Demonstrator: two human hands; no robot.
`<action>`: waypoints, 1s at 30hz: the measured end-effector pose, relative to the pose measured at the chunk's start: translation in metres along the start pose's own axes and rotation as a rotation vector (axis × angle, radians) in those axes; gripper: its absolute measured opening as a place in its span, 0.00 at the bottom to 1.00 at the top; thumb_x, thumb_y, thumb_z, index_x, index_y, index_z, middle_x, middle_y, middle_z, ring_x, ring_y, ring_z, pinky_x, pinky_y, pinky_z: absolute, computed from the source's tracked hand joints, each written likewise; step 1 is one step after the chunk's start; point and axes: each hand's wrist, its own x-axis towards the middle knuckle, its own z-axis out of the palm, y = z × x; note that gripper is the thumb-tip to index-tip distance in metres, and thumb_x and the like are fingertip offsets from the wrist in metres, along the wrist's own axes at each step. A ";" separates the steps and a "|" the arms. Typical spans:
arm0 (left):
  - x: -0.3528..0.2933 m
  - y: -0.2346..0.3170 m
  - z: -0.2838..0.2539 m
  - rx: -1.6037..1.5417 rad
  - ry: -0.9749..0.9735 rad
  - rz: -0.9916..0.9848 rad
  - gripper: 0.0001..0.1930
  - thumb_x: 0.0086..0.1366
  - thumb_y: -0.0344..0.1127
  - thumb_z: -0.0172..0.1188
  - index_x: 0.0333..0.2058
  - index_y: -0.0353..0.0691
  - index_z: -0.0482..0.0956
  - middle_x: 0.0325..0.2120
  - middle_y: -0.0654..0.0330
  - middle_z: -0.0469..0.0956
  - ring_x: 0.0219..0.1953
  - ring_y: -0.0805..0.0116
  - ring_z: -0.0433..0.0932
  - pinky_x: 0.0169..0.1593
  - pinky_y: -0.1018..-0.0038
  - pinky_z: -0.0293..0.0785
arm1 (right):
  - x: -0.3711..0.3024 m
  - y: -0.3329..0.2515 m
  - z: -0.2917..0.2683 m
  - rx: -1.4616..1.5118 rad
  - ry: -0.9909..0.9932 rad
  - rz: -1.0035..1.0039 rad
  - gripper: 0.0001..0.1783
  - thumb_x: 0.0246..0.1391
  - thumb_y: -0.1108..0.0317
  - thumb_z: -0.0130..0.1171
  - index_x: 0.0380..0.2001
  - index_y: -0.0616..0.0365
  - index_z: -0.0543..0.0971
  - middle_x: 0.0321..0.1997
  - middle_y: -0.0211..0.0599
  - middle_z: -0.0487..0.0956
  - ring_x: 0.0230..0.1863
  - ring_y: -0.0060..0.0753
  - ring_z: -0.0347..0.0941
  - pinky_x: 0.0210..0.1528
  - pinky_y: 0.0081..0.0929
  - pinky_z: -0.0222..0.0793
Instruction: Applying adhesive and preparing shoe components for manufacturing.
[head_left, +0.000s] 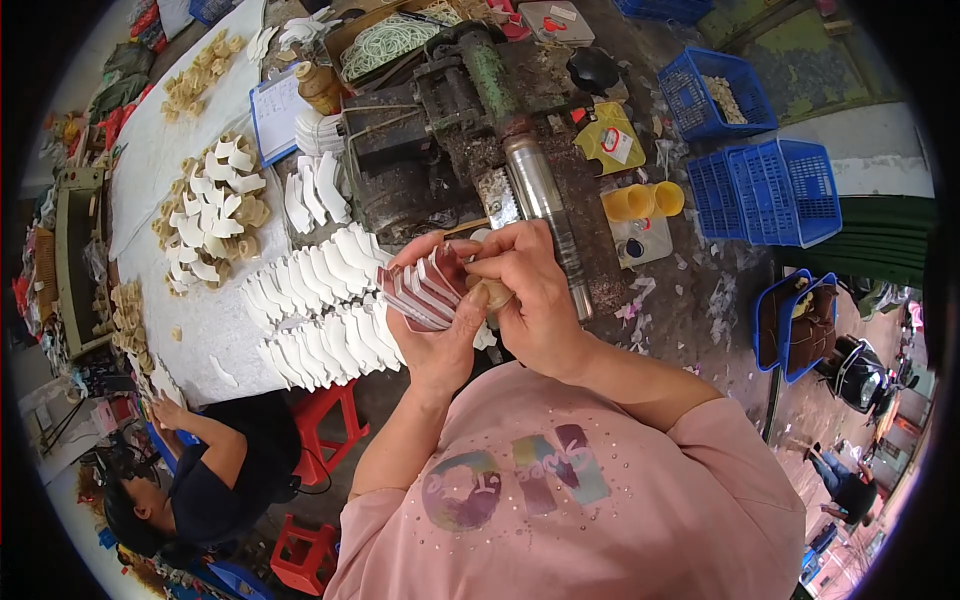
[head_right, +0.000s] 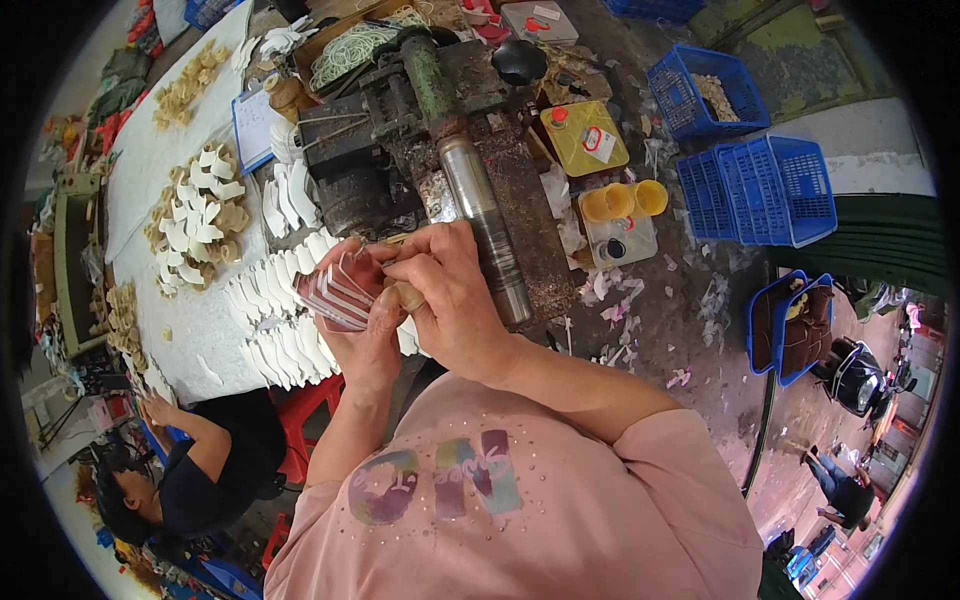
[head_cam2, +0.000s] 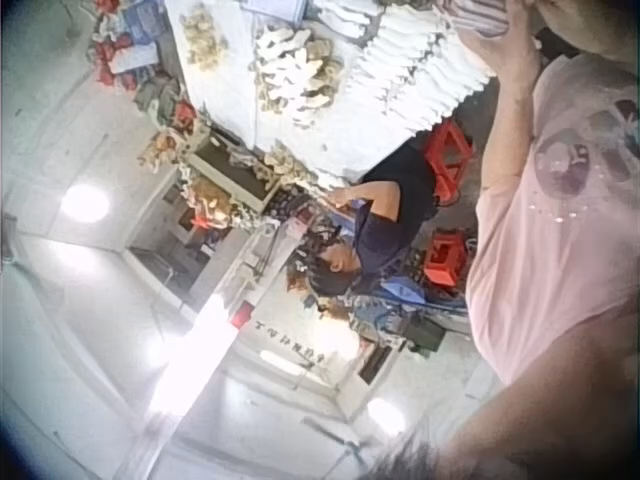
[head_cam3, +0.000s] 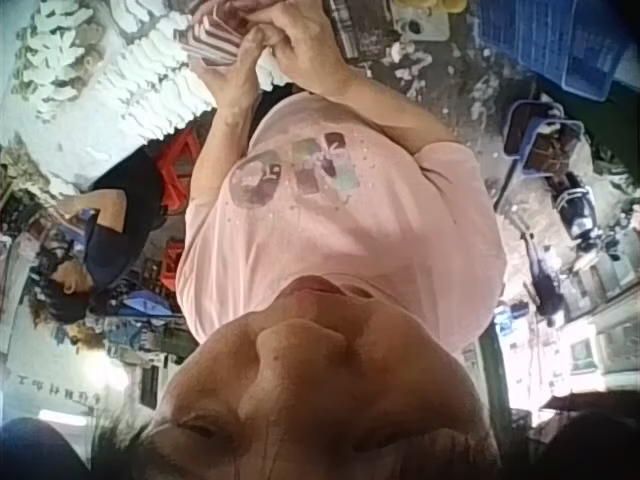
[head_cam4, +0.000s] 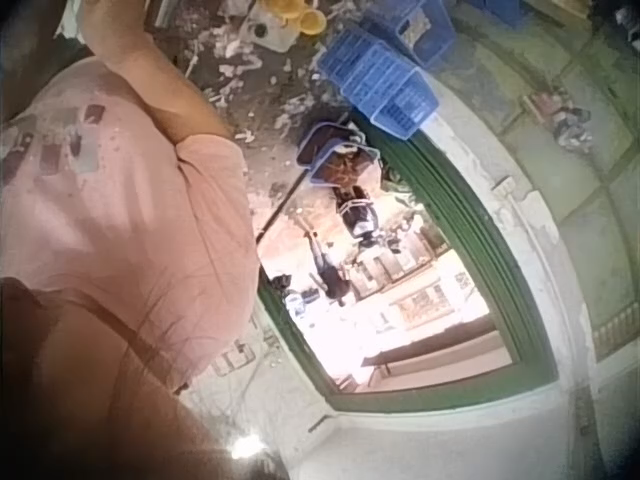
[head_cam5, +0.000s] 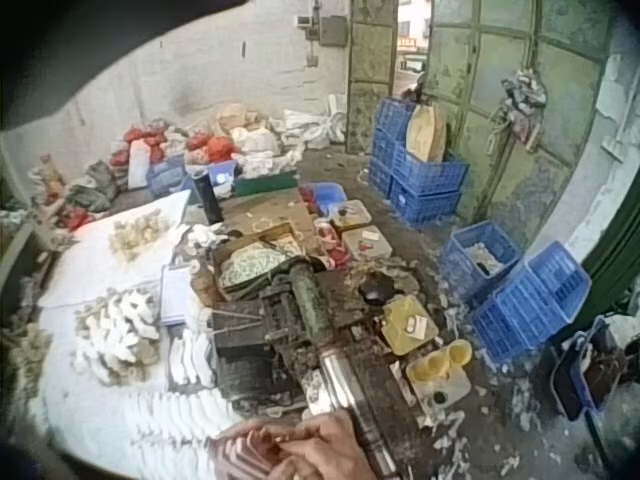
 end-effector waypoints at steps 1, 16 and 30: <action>-0.001 -0.002 -0.001 0.000 -0.001 0.001 0.29 0.55 0.25 0.63 0.53 0.33 0.59 0.45 0.52 0.70 0.47 0.66 0.72 0.50 0.71 0.70 | 0.000 0.001 0.000 0.000 0.001 -0.001 0.08 0.44 0.78 0.57 0.31 0.59 0.72 0.38 0.38 0.70 0.43 0.42 0.63 0.46 0.36 0.59; 0.004 -0.009 -0.026 0.853 -0.185 -0.174 0.25 0.48 0.24 0.60 0.48 0.40 0.69 0.34 0.59 0.73 0.37 0.66 0.74 0.42 0.75 0.71 | 0.029 0.054 -0.137 -0.572 -0.514 0.389 0.07 0.45 0.79 0.48 0.29 0.55 0.70 0.26 0.37 0.70 0.35 0.41 0.65 0.51 0.36 0.52; 0.002 -0.003 -0.066 0.824 -0.166 -0.074 0.24 0.43 0.21 0.59 0.43 0.40 0.72 0.43 0.57 0.71 0.48 0.60 0.71 0.53 0.70 0.66 | 0.012 0.068 -0.103 -0.122 -0.138 0.488 0.10 0.52 0.74 0.54 0.40 0.62 0.74 0.32 0.33 0.75 0.35 0.25 0.70 0.39 0.24 0.65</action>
